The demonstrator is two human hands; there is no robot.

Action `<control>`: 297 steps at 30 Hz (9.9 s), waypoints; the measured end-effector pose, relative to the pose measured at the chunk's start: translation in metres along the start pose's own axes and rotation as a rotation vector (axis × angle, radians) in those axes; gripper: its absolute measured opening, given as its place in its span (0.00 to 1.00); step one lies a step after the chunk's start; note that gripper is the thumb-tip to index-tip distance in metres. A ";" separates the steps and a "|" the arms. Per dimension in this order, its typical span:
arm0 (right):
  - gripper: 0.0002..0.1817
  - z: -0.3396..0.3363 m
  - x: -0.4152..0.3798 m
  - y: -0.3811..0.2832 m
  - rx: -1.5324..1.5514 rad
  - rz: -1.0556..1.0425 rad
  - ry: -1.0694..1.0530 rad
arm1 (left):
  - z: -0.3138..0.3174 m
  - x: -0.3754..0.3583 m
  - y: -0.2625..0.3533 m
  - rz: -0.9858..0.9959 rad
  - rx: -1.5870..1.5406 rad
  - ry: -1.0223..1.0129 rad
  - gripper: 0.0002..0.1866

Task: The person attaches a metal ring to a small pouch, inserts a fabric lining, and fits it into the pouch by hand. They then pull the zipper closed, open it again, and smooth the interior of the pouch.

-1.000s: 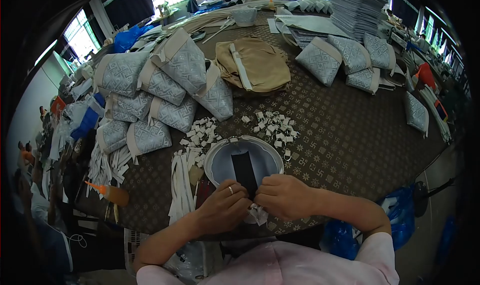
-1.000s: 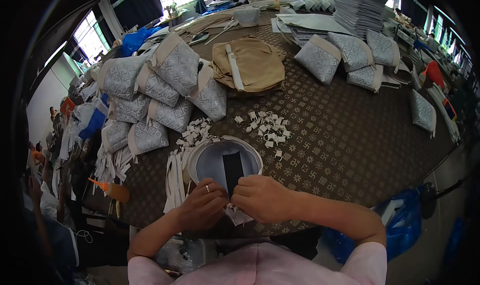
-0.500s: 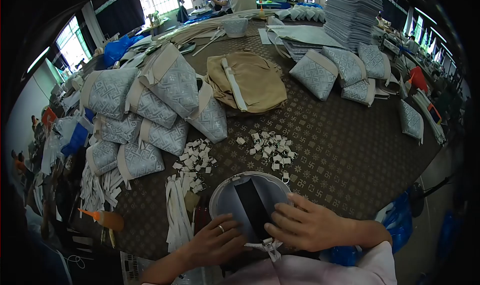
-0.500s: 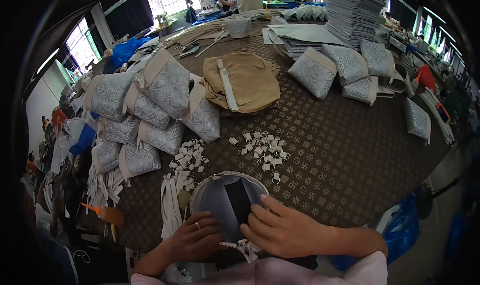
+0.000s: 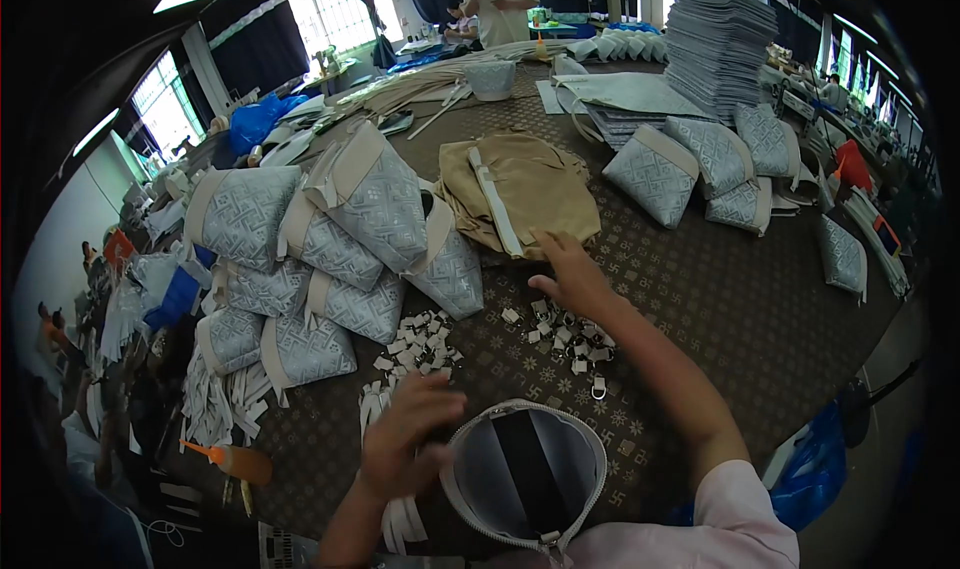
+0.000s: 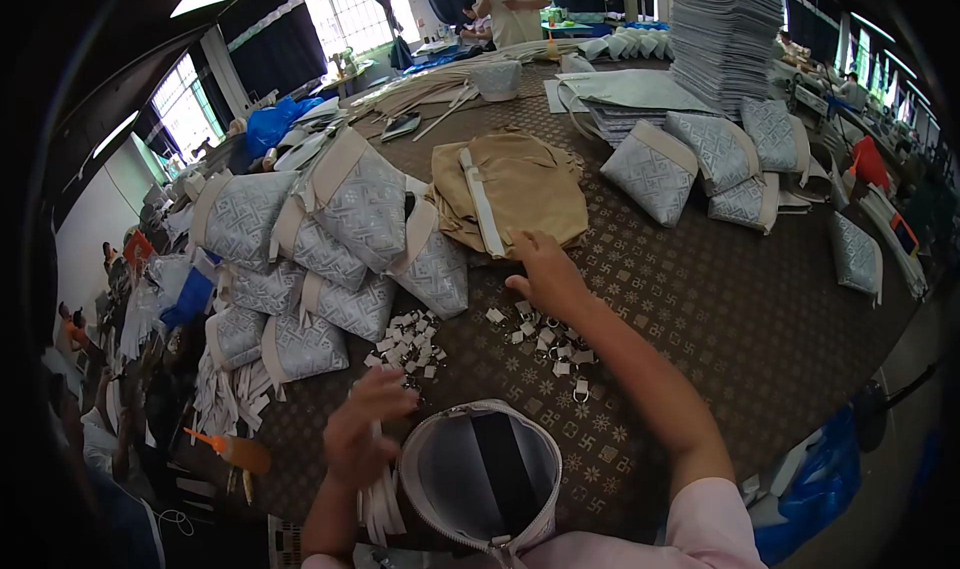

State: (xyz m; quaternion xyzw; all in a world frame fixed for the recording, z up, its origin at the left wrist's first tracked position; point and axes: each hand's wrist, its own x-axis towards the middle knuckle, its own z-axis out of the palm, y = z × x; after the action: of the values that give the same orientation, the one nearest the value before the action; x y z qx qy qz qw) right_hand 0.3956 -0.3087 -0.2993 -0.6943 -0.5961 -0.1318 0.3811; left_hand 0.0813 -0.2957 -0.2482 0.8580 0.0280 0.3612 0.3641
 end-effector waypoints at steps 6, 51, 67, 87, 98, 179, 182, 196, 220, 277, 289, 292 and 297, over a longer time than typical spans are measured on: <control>0.19 0.048 0.034 0.027 -0.149 0.023 -0.202 | 0.022 0.090 -0.116 -0.220 0.204 0.102 0.16; 0.12 -0.234 -0.009 -0.046 0.844 0.060 0.877 | 0.099 0.241 -0.214 -0.423 0.758 -0.620 0.27; 0.44 -0.157 0.046 -0.147 1.255 -0.498 0.335 | -0.002 0.130 0.018 0.019 -0.570 0.616 0.23; 0.24 -0.147 -0.020 -0.073 1.095 0.447 -0.089 | 0.026 0.086 -0.002 -0.565 -0.523 0.099 0.22; 0.24 -0.092 -0.104 -0.053 1.402 0.702 0.107 | 0.064 0.043 -0.017 -0.547 -0.598 -0.143 0.28; 0.06 -0.081 -0.085 -0.140 -0.089 -0.531 -0.128 | 0.034 0.000 0.041 -0.021 0.865 -0.377 0.03; 0.06 -0.065 -0.092 -0.138 -0.005 -0.464 -0.238 | 0.030 -0.003 0.041 0.048 1.152 -0.300 0.02; 0.05 -0.059 -0.091 -0.136 -0.051 -0.390 -0.278 | 0.038 -0.009 0.025 -0.164 0.992 -0.278 0.05; 0.10 -0.055 -0.089 -0.139 -0.069 -0.252 -0.338 | 0.037 -0.001 0.017 -0.100 0.648 -0.100 0.12; 0.07 -0.097 -0.108 -0.096 0.216 -0.285 -0.275 | 0.054 0.042 0.017 -0.158 0.549 -0.380 0.12; 0.07 -0.098 -0.106 -0.094 0.306 -0.165 -0.281 | 0.052 0.048 0.013 -0.214 0.431 -0.492 0.12; 0.08 -0.098 -0.106 -0.094 0.315 -0.137 -0.286 | 0.053 0.049 0.012 -0.191 0.438 -0.491 0.12; 0.08 -0.097 -0.107 -0.092 0.351 -0.109 -0.275 | 0.055 0.050 0.011 -0.158 0.450 -0.476 0.12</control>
State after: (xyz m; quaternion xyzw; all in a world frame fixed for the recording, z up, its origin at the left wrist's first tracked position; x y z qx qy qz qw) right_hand 0.3089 -0.4533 -0.2680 -0.5955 -0.6929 0.0496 0.4035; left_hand 0.1511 -0.3215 -0.2371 0.9723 0.0876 0.1060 0.1888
